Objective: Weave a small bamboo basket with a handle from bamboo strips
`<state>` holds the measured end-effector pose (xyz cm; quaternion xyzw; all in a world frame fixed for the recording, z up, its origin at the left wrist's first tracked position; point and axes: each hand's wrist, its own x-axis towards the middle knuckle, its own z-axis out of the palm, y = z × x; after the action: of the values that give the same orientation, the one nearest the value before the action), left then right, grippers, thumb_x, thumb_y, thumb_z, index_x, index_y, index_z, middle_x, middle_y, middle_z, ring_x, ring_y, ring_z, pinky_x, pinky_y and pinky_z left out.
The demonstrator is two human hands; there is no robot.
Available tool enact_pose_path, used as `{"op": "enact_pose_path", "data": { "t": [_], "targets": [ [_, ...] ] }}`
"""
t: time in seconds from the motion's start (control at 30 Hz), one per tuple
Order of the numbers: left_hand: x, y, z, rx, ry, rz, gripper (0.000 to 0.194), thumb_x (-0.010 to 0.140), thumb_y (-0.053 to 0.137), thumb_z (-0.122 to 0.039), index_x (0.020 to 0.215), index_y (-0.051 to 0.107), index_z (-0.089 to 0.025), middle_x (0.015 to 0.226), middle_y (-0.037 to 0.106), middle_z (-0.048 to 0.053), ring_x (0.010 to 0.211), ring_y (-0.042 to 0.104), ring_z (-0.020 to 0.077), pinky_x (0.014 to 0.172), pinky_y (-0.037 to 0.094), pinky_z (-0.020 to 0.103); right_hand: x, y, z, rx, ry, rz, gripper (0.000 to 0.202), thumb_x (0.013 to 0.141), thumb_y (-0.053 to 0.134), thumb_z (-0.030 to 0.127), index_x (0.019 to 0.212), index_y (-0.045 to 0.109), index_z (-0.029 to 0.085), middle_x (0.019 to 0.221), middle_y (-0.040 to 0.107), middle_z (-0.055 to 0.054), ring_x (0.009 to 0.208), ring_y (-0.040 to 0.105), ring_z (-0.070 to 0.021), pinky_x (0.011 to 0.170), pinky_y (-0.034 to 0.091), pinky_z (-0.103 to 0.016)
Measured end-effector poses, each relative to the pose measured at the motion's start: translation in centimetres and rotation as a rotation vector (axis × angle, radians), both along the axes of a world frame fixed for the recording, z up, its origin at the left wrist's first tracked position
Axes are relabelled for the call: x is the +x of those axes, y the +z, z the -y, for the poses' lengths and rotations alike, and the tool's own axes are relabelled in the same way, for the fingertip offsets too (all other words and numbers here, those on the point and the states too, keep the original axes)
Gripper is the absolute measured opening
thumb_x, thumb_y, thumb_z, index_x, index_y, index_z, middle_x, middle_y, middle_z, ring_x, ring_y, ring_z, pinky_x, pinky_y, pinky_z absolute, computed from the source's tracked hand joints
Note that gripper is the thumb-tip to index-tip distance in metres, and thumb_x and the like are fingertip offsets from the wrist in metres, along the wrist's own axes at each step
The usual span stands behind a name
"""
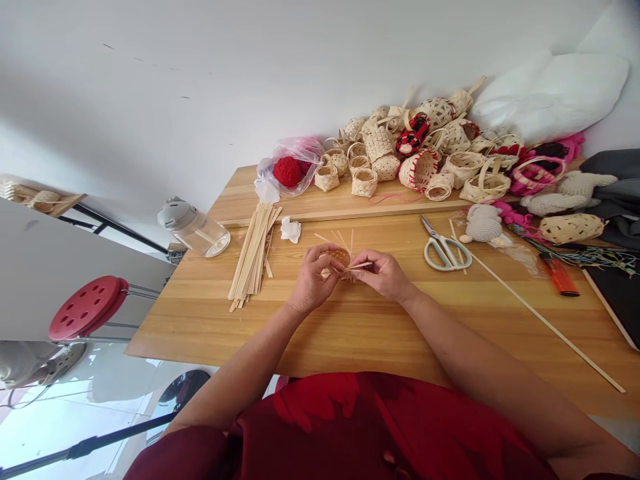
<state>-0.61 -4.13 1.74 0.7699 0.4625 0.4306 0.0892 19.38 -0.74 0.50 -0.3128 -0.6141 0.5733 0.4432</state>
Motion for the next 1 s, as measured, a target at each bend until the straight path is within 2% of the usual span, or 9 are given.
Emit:
{"op": "enact_pose_path", "data": {
  "t": [0.23,0.37,0.53,0.67,0.9,1.0],
  "targets": [
    [-0.8,-0.1,0.9,0.303,-0.004,-0.150,0.017,0.087,0.064,-0.004,0.085,0.066,-0.020,0.125,0.066,0.009,0.121,0.056,0.0248,0.102,0.054,0.046,0.1,0.3,0.5,-0.041,0.094,0.052,0.023,0.076,0.082,0.037,0.088,0.077,0.018,0.086,0.077,-0.005,0.074,0.068,-0.0165,0.069,0.053,-0.030],
    [-1.3,-0.8,1.1,0.382,0.023,-0.210,0.021,0.086,0.063,-0.003,0.092,0.068,-0.022,0.123,0.066,0.010,0.120,0.057,0.0245,0.098,0.056,0.044,-0.2,0.0,0.6,-0.057,0.100,0.008,0.022,0.076,0.082,0.034,0.092,0.078,0.019,0.092,0.079,-0.006,0.080,0.071,-0.0175,0.073,0.056,-0.030],
    [-1.4,-1.4,1.0,0.325,0.039,-0.191,0.019,0.084,0.064,-0.004,0.089,0.067,-0.022,0.123,0.067,0.010,0.119,0.057,0.0251,0.098,0.055,0.045,-0.3,-0.4,0.5,0.044,0.115,0.034,0.011,0.081,0.076,0.028,0.088,0.080,0.021,0.087,0.079,-0.005,0.078,0.071,-0.0172,0.071,0.055,-0.030],
    [-1.4,-1.5,0.5,0.248,-0.027,-0.121,0.018,0.084,0.065,-0.003,0.087,0.064,-0.021,0.121,0.071,0.008,0.119,0.056,0.0247,0.101,0.054,0.046,-0.3,-0.5,0.5,0.047,0.089,0.035,0.007,0.081,0.075,0.026,0.086,0.079,0.022,0.084,0.078,-0.003,0.077,0.069,-0.0164,0.071,0.053,-0.029],
    [-1.9,-1.2,-0.6,0.022,-0.106,-0.041,0.015,0.092,0.062,-0.011,0.088,0.065,-0.025,0.102,0.078,0.002,0.116,0.062,0.0229,0.107,0.051,0.049,-0.6,-0.5,0.6,0.051,0.096,-0.023,0.012,0.082,0.079,0.034,0.084,0.076,0.023,0.088,0.078,-0.005,0.085,0.071,-0.0196,0.082,0.058,-0.036],
    [-1.9,-1.0,-0.8,-0.074,-0.114,-0.010,0.012,0.094,0.061,-0.015,0.089,0.066,-0.025,0.097,0.077,0.003,0.112,0.065,0.0229,0.110,0.050,0.049,-0.7,-0.7,0.9,0.050,0.045,-0.019,0.015,0.082,0.079,0.036,0.086,0.076,0.022,0.089,0.079,-0.006,0.084,0.073,-0.0205,0.082,0.059,-0.037]
  ]
}}
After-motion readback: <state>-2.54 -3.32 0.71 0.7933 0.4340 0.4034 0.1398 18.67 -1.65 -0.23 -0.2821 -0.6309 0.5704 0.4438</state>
